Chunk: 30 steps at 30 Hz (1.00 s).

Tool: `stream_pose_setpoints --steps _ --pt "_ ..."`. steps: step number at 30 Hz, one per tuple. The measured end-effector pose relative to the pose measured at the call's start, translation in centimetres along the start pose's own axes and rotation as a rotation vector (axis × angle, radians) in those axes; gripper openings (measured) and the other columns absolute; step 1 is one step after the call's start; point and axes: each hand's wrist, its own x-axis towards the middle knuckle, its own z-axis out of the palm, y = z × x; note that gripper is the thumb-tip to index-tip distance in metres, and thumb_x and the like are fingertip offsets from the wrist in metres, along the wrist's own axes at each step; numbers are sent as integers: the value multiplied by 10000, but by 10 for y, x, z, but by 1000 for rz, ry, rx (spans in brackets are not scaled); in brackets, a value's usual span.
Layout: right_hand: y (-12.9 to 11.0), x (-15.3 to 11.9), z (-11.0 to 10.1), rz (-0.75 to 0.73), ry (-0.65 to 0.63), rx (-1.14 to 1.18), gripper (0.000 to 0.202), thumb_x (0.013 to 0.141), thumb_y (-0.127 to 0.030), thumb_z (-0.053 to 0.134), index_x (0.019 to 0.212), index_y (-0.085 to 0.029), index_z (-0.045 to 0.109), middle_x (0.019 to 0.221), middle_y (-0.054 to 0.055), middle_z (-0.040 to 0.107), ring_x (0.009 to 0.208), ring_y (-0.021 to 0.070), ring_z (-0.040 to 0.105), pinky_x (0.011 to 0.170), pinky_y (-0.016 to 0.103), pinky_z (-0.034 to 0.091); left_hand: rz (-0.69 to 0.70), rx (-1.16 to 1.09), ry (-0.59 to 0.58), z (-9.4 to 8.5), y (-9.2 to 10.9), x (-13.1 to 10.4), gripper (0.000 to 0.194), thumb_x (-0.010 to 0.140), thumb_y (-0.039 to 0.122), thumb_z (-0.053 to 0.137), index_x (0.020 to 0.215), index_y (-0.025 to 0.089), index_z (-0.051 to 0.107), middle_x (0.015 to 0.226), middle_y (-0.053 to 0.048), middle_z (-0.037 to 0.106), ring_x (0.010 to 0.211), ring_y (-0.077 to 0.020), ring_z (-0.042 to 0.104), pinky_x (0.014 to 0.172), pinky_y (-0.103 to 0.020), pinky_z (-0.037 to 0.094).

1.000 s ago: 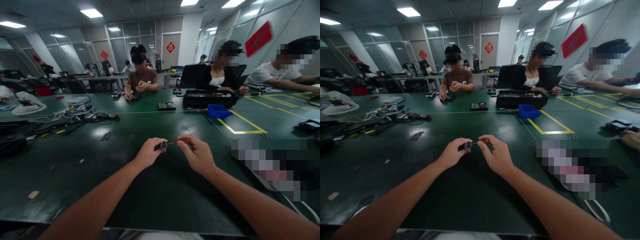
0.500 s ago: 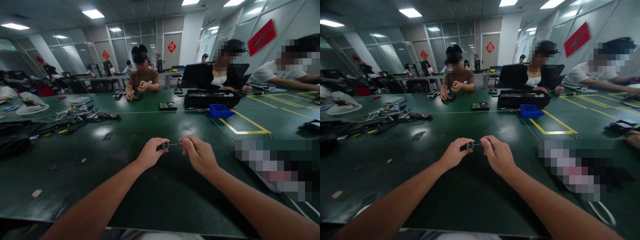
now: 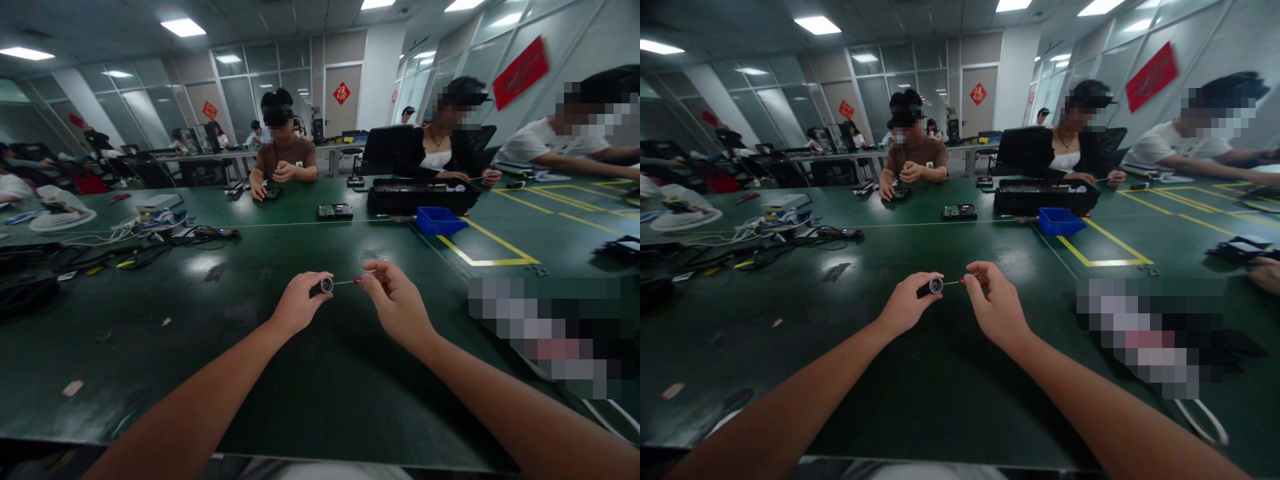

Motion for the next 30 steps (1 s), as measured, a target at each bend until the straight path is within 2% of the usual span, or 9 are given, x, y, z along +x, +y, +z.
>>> stream_pose_setpoints --steps 2,4,7,9,16,22,30 --pt "5 3 2 73 1 122 279 932 -437 567 1019 -186 652 885 69 710 803 214 666 743 367 516 -13 8 21 0 -1 0 367 863 195 697 1219 268 649 1209 -31 671 1152 -232 586 1030 -411 431" --pt "9 7 5 148 14 273 300 927 -457 569 1013 -185 660 902 71 702 830 213 664 794 390 527 3 10 15 0 -1 -1 382 867 211 696 1239 279 640 1221 -28 666 1160 -231 582 1029 -411 433" --pt "14 12 7 283 36 540 292 924 -468 560 946 -191 648 862 56 673 789 196 650 807 404 547 24 45 -1 -1 0 0 379 869 217 697 1238 283 642 1222 -29 670 1163 -235 578 1032 -424 426" --pt "16 13 7 302 65 586 279 923 -468 565 913 -197 634 833 43 658 759 187 639 796 399 550 12 70 3 -2 1 1 370 867 205 699 1227 275 649 1216 -31 676 1154 -236 581 1029 -431 423" --pt "5 7 1 55 86 176 286 977 -451 492 973 -197 625 840 53 685 777 197 652 745 365 520 14 101 -1 -2 3 -2 379 865 208 706 1230 289 648 1216 -16 676 1137 -231 577 1045 -455 401" --pt "1 2 -1 -96 12 -19 239 997 -399 463 1022 -205 599 863 60 716 804 217 688 729 362 505 25 131 -21 -3 2 -2 375 874 221 696 1238 298 643 1209 -17 669 1130 -231 561 1085 -486 352" --pt "-5 2 -3 -189 -47 -152 188 989 -340 466 1007 -208 599 865 63 721 793 215 696 698 341 501 29 154 -78 -3 3 -2 384 880 234 678 1256 305 640 1165 -35 662 1084 -247 560 1025 -469 385"
